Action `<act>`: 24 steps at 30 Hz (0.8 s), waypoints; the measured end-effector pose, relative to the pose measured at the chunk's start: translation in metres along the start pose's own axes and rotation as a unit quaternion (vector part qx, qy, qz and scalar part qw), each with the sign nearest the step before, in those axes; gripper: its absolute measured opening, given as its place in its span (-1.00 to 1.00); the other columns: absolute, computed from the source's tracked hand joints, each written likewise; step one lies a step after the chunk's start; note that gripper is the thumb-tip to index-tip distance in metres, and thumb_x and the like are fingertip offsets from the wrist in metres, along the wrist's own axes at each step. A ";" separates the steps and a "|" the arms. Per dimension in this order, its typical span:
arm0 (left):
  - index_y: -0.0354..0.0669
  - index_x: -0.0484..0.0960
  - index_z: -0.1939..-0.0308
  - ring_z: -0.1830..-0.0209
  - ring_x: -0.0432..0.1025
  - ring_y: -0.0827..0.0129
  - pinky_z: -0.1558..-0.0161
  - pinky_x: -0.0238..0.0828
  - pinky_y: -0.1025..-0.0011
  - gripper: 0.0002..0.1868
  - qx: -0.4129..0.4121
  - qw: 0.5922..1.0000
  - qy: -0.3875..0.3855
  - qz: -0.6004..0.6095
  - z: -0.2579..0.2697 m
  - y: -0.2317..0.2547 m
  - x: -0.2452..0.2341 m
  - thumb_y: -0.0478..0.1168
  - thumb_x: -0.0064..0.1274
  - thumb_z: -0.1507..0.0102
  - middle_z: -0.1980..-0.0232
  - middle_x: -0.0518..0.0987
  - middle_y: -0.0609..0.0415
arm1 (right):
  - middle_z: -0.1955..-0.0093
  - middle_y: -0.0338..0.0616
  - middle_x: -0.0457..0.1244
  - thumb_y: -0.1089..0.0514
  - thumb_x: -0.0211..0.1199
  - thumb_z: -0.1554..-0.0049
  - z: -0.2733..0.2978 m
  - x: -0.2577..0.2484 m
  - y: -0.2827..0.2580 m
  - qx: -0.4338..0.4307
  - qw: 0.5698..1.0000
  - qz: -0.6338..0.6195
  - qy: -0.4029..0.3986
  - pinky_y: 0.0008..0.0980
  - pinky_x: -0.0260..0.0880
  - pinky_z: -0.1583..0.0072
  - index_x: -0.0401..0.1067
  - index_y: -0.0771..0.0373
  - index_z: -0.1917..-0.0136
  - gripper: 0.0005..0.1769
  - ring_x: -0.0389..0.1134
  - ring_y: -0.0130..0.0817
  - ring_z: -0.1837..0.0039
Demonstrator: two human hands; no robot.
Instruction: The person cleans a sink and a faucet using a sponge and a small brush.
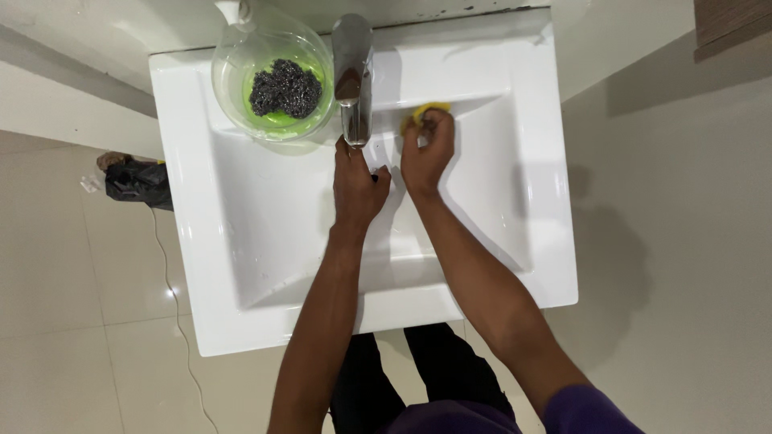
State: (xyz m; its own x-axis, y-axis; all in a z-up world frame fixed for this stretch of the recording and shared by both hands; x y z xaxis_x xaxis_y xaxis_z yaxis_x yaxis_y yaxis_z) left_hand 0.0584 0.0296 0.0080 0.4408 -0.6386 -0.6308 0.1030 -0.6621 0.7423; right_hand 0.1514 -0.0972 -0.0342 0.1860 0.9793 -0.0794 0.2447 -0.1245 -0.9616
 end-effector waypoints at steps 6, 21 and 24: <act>-0.45 0.16 -0.39 -0.23 0.32 -0.32 -0.17 0.41 0.01 -0.14 -0.001 1.000 0.001 -0.004 -0.001 -0.001 0.000 -0.42 0.26 -0.07 -0.31 0.30 -0.42 | -0.12 -0.07 0.18 0.46 0.16 -0.22 -0.008 -0.016 0.000 -0.037 0.996 0.047 0.072 -0.36 0.39 -0.20 0.27 0.35 -0.12 -0.78 0.27 -0.32 -0.13; -0.45 0.19 -0.40 -0.25 0.33 -0.30 -0.19 0.40 0.01 -0.19 0.001 1.000 0.005 -0.001 -0.001 -0.004 0.001 -0.44 0.19 -0.10 -0.31 0.32 -0.39 | -0.01 -0.11 0.29 0.44 0.21 -0.18 0.008 0.014 0.015 0.060 0.997 -0.045 -0.014 -0.40 0.46 -0.05 0.34 0.34 -0.05 -0.83 0.34 -0.38 -0.02; -0.49 0.16 -0.38 -0.23 0.30 -0.34 -0.19 0.38 -0.02 -0.15 0.007 1.000 0.003 -0.003 -0.002 -0.003 0.000 -0.41 0.23 -0.08 -0.30 0.29 -0.44 | -0.07 -0.11 0.23 0.45 0.15 -0.18 -0.003 -0.001 0.009 0.020 0.998 -0.045 0.045 -0.41 0.45 -0.09 0.30 0.35 -0.09 -0.79 0.34 -0.37 -0.05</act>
State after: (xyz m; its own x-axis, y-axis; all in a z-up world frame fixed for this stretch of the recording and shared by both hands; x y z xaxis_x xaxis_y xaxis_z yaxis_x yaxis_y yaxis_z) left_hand 0.0594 0.0322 0.0067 0.4462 -0.6322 -0.6334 0.0929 -0.6712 0.7354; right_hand 0.1558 -0.1001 -0.0418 0.2505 0.9676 0.0299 0.2259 -0.0284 -0.9737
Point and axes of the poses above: each hand's wrist, its own z-axis away from the middle knuckle, its own x-axis out of the palm, y = z × x, the point moved 6 cm from there along -z, towards the middle knuckle
